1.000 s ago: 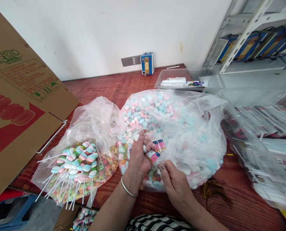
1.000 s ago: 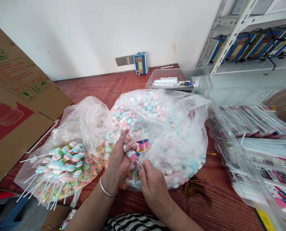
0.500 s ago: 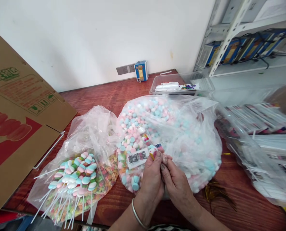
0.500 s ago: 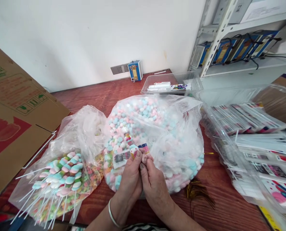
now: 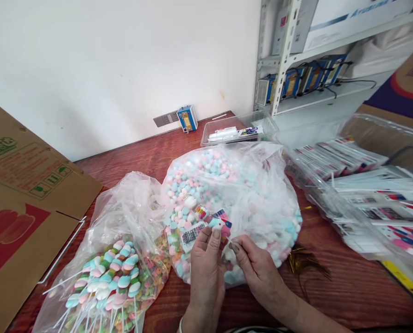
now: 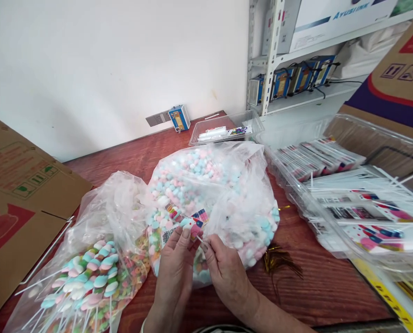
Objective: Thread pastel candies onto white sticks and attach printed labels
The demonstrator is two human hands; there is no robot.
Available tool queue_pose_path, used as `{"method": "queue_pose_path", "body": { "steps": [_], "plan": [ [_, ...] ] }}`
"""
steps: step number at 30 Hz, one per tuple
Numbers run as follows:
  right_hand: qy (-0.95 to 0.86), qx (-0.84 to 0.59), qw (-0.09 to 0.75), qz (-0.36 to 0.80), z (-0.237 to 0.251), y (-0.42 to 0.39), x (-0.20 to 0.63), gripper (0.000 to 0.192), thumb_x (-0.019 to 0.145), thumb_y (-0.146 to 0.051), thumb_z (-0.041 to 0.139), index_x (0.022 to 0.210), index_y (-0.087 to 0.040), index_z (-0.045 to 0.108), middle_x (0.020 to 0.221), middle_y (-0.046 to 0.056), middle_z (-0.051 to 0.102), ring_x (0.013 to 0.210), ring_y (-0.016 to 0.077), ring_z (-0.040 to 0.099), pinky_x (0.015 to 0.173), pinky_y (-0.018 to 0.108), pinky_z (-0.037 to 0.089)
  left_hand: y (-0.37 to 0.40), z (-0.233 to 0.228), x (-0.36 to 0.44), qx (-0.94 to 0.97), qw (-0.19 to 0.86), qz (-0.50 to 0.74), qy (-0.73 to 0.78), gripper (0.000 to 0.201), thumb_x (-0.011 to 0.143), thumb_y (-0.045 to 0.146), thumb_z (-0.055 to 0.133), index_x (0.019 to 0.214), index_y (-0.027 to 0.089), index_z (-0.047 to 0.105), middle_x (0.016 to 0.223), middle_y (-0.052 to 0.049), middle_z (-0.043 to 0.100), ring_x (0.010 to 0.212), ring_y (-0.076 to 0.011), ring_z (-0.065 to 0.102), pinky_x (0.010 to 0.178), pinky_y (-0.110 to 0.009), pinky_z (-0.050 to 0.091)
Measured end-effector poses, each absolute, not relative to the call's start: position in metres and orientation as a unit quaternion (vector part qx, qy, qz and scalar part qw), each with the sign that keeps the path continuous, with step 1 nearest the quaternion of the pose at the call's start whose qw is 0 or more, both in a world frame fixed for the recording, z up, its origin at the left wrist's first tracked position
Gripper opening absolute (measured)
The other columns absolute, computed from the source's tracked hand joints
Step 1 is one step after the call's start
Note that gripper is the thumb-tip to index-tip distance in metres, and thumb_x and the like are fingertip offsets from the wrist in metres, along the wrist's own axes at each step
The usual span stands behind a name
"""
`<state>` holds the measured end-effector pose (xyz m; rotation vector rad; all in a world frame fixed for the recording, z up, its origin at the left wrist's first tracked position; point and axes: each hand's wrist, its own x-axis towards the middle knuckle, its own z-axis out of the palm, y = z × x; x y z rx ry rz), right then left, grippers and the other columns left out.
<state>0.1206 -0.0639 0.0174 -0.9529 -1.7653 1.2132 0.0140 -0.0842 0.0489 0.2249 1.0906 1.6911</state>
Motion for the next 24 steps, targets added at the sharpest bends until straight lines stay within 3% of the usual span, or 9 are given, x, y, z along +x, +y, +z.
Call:
{"method": "queue_pose_path", "body": {
  "steps": [4,11,18,21,24],
  "plan": [
    [-0.689,-0.372,0.389,0.486,0.019,-0.074,0.116,0.026,0.101,-0.032,0.036,0.08,-0.023,0.048,0.069,-0.002,0.052,0.063,0.0149,0.049,0.058,0.025,0.039,-0.086,0.039,0.012,0.087,0.545,0.706,0.443,0.029,0.059,0.029,0.088,0.073,0.015,0.068,0.07,-0.001,0.069,0.066,-0.0102,0.062,0.068,-0.02,0.05],
    [-0.629,-0.416,0.403,0.519,0.017,-0.077,0.098,0.028,0.099,-0.034,0.038,0.074,-0.023,0.044,0.066,-0.004,0.044,0.061,0.0141,0.043,0.056,0.025,0.038,-0.092,0.023,0.011,0.092,0.537,0.694,0.471,0.027,0.059,0.03,0.088,0.073,0.016,0.07,0.072,0.0,0.069,0.066,-0.0093,0.061,0.065,-0.019,0.048],
    [-0.669,-0.449,0.379,0.455,0.024,-0.08,0.092,0.022,0.098,-0.028,0.039,0.081,-0.021,0.051,0.07,-0.002,0.054,0.063,0.0149,0.051,0.059,0.026,0.04,-0.085,0.031,-0.024,0.086,0.614,0.635,0.461,0.026,0.063,0.032,0.086,0.077,0.015,0.072,0.075,-0.001,0.068,0.068,-0.0101,0.06,0.068,-0.02,0.049],
    [-0.64,-0.478,0.412,0.438,0.022,-0.085,0.095,0.01,0.095,-0.027,0.046,0.094,-0.021,0.054,0.077,-0.001,0.058,0.068,0.0151,0.055,0.062,0.026,0.043,-0.084,0.028,-0.027,0.11,0.651,0.587,0.468,0.025,0.066,0.033,0.084,0.075,0.014,0.071,0.072,-0.002,0.067,0.065,-0.0104,0.059,0.065,-0.021,0.048],
    [-0.602,-0.489,0.43,0.462,0.015,-0.092,0.105,0.008,0.093,-0.027,0.05,0.094,-0.021,0.054,0.08,0.0,0.06,0.07,0.0145,0.057,0.064,0.026,0.046,-0.087,0.024,-0.019,0.157,0.671,0.537,0.486,0.028,0.069,0.036,0.082,0.08,0.012,0.073,0.073,-0.004,0.068,0.065,-0.0114,0.06,0.063,-0.021,0.048]
  ]
}}
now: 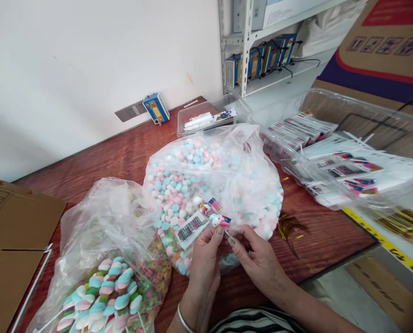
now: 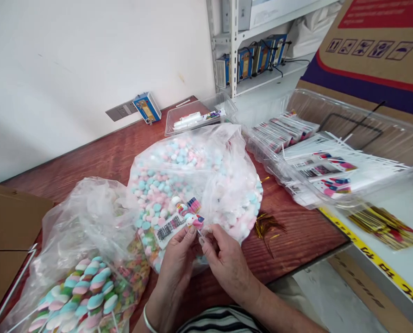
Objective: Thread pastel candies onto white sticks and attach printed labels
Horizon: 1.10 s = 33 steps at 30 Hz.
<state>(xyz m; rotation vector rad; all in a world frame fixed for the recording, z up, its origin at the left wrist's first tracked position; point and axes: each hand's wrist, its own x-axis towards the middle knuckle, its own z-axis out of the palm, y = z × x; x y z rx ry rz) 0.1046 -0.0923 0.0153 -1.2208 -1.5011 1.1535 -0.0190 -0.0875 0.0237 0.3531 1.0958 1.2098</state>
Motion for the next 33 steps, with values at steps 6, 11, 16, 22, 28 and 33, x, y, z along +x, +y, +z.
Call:
{"method": "queue_pose_path", "body": {
  "steps": [6,11,16,22,28,33],
  "plan": [
    [-0.461,-0.449,0.383,0.662,0.001,-0.104,0.128,0.021,0.093,-0.035,0.046,0.108,-0.02,0.047,0.059,-0.011,0.05,0.033,0.0048,0.036,0.033,0.016,0.025,-0.1,0.015,0.003,0.177,0.669,0.521,0.499,0.036,0.076,0.047,0.073,0.082,0.012,0.072,0.07,-0.006,0.069,0.062,-0.014,0.063,0.059,-0.022,0.05],
    [-0.431,-0.426,0.356,0.711,0.001,-0.1,0.136,0.042,0.087,-0.036,0.053,0.124,-0.019,0.046,0.058,-0.011,0.054,0.031,0.0046,0.038,0.033,0.015,0.029,-0.111,0.016,0.009,0.168,0.664,0.547,0.482,0.038,0.085,0.05,0.063,0.095,0.013,0.067,0.082,-0.008,0.071,0.065,-0.0136,0.066,0.059,-0.022,0.051],
    [-0.421,-0.4,0.337,0.741,0.001,-0.098,0.137,0.042,0.086,-0.038,0.057,0.121,-0.015,0.05,0.054,-0.011,0.055,0.03,0.0039,0.039,0.032,0.014,0.025,-0.11,0.016,0.007,0.153,0.645,0.569,0.487,0.036,0.087,0.049,0.061,0.099,0.014,0.061,0.085,-0.008,0.07,0.062,-0.0132,0.066,0.057,-0.022,0.053],
    [-0.421,-0.352,0.276,0.789,0.006,-0.104,0.142,0.048,0.089,-0.038,0.053,0.13,-0.014,0.05,0.052,-0.009,0.056,0.031,0.0041,0.034,0.032,0.014,0.025,-0.084,0.022,0.002,-0.006,0.639,0.64,0.427,0.021,0.089,0.03,0.062,0.1,0.012,0.062,0.087,-0.008,0.069,0.075,-0.0155,0.069,0.072,-0.028,0.058],
    [-0.559,-0.362,0.24,0.707,0.005,-0.11,0.146,0.044,0.093,-0.025,0.046,0.136,-0.018,0.051,0.056,-0.008,0.053,0.039,0.0061,0.037,0.039,0.016,0.03,-0.07,0.028,0.014,-0.099,0.649,0.659,0.369,0.015,0.081,0.021,0.072,0.081,0.015,0.058,0.06,0.005,0.052,0.048,-0.0051,0.052,0.051,-0.017,0.048],
    [-0.673,-0.38,0.28,0.569,0.007,-0.11,0.144,0.04,0.088,-0.014,0.044,0.126,-0.017,0.059,0.059,-0.007,0.047,0.051,0.0097,0.043,0.049,0.019,0.038,-0.072,0.023,0.028,-0.07,0.616,0.674,0.401,0.025,0.075,0.028,0.078,0.08,0.016,0.057,0.061,0.007,0.05,0.045,-0.0054,0.05,0.045,-0.017,0.042]
  ]
}}
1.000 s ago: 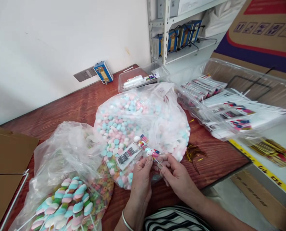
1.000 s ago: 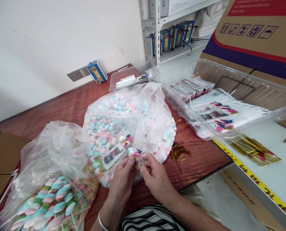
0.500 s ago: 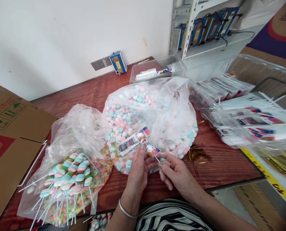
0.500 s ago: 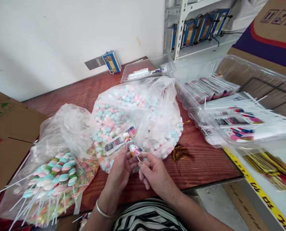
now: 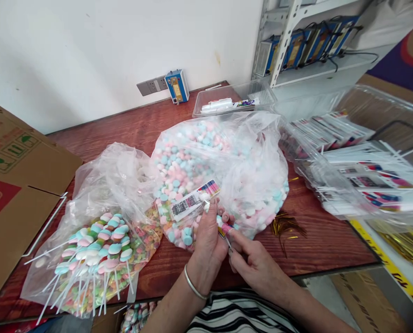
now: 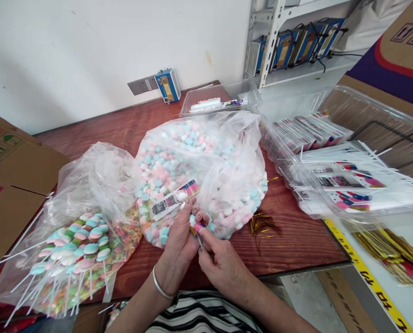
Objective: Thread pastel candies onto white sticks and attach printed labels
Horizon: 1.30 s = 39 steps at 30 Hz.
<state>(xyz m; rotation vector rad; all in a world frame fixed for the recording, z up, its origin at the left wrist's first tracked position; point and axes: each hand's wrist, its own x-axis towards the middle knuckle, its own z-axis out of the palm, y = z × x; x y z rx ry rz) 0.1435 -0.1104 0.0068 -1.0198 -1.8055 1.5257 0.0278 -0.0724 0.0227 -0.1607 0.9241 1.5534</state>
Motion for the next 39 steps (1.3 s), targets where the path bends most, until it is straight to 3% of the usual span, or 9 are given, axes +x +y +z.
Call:
{"method": "queue_pose_path", "body": {
  "steps": [7,12,16,19,23,27,30,33,39],
  "plan": [
    [-0.731,-0.402,0.299,0.463,0.002,-0.112,0.143,0.035,0.093,-0.017,0.04,0.124,-0.018,0.058,0.083,0.004,0.069,0.07,0.0164,0.063,0.071,0.026,0.051,-0.073,0.025,0.025,-0.082,0.656,0.685,0.307,0.025,0.084,0.04,0.068,0.082,0.017,0.059,0.062,0.004,0.052,0.052,-0.0081,0.053,0.057,-0.023,0.051],
    [-0.768,-0.392,0.253,0.438,0.001,-0.112,0.146,0.047,0.091,-0.012,0.039,0.137,-0.018,0.049,0.091,0.008,0.073,0.075,0.0203,0.07,0.07,0.028,0.053,-0.074,0.022,0.032,-0.058,0.647,0.697,0.303,0.026,0.085,0.042,0.067,0.083,0.016,0.062,0.062,0.004,0.053,0.054,-0.0085,0.054,0.066,-0.026,0.053],
    [-0.75,-0.379,0.304,0.448,0.002,-0.114,0.146,0.046,0.093,-0.016,0.04,0.138,-0.019,0.05,0.098,0.01,0.073,0.083,0.0205,0.069,0.078,0.03,0.053,-0.074,0.029,0.031,-0.059,0.656,0.689,0.303,0.03,0.083,0.046,0.067,0.084,0.016,0.063,0.06,0.005,0.051,0.055,-0.0088,0.054,0.072,-0.027,0.053],
    [-0.659,-0.374,0.332,0.562,0.003,-0.116,0.149,0.04,0.097,-0.027,0.042,0.134,-0.019,0.054,0.072,0.002,0.067,0.056,0.0145,0.06,0.06,0.025,0.052,-0.075,0.039,0.023,-0.026,0.665,0.684,0.298,0.033,0.082,0.047,0.066,0.095,0.017,0.066,0.074,0.0,0.061,0.067,-0.0129,0.061,0.079,-0.032,0.053],
    [-0.445,-0.34,0.32,0.764,-0.001,-0.118,0.152,0.047,0.1,-0.04,0.04,0.139,-0.017,0.046,0.049,-0.01,0.047,0.031,0.0063,0.03,0.037,0.018,0.036,-0.074,0.043,0.017,0.028,0.677,0.677,0.288,0.025,0.08,0.033,0.069,0.1,0.019,0.065,0.088,-0.002,0.064,0.075,-0.0135,0.062,0.085,-0.034,0.052],
    [-0.474,-0.366,0.331,0.73,-0.005,-0.117,0.154,0.049,0.1,-0.042,0.04,0.142,-0.018,0.044,0.058,-0.006,0.055,0.033,0.0053,0.036,0.035,0.016,0.03,-0.071,0.034,0.023,0.002,0.644,0.696,0.319,0.018,0.078,0.026,0.075,0.089,0.018,0.063,0.081,0.0,0.062,0.069,-0.0109,0.061,0.075,-0.028,0.054],
    [-0.61,-0.379,0.327,0.614,-0.005,-0.114,0.155,0.042,0.1,-0.034,0.039,0.138,-0.019,0.051,0.065,-0.002,0.06,0.044,0.0092,0.05,0.044,0.019,0.043,-0.07,0.029,0.027,-0.032,0.616,0.7,0.359,0.018,0.077,0.023,0.076,0.087,0.018,0.062,0.076,0.001,0.062,0.066,-0.0115,0.062,0.072,-0.031,0.056],
    [-0.729,-0.37,0.32,0.479,-0.003,-0.112,0.156,0.039,0.098,-0.023,0.042,0.134,-0.02,0.057,0.09,0.007,0.072,0.077,0.0185,0.069,0.074,0.029,0.055,-0.071,0.031,0.029,-0.056,0.603,0.693,0.392,0.019,0.077,0.022,0.076,0.087,0.018,0.062,0.074,0.002,0.062,0.065,-0.0122,0.064,0.076,-0.035,0.058],
    [-0.781,-0.372,0.304,0.398,-0.006,-0.108,0.152,0.045,0.098,-0.016,0.036,0.142,-0.016,0.049,0.123,0.014,0.069,0.105,0.0238,0.07,0.089,0.035,0.055,-0.077,0.034,0.04,-0.018,0.607,0.695,0.384,0.019,0.078,0.027,0.076,0.086,0.017,0.061,0.072,0.003,0.061,0.061,-0.0091,0.061,0.08,-0.033,0.057]
  ]
}}
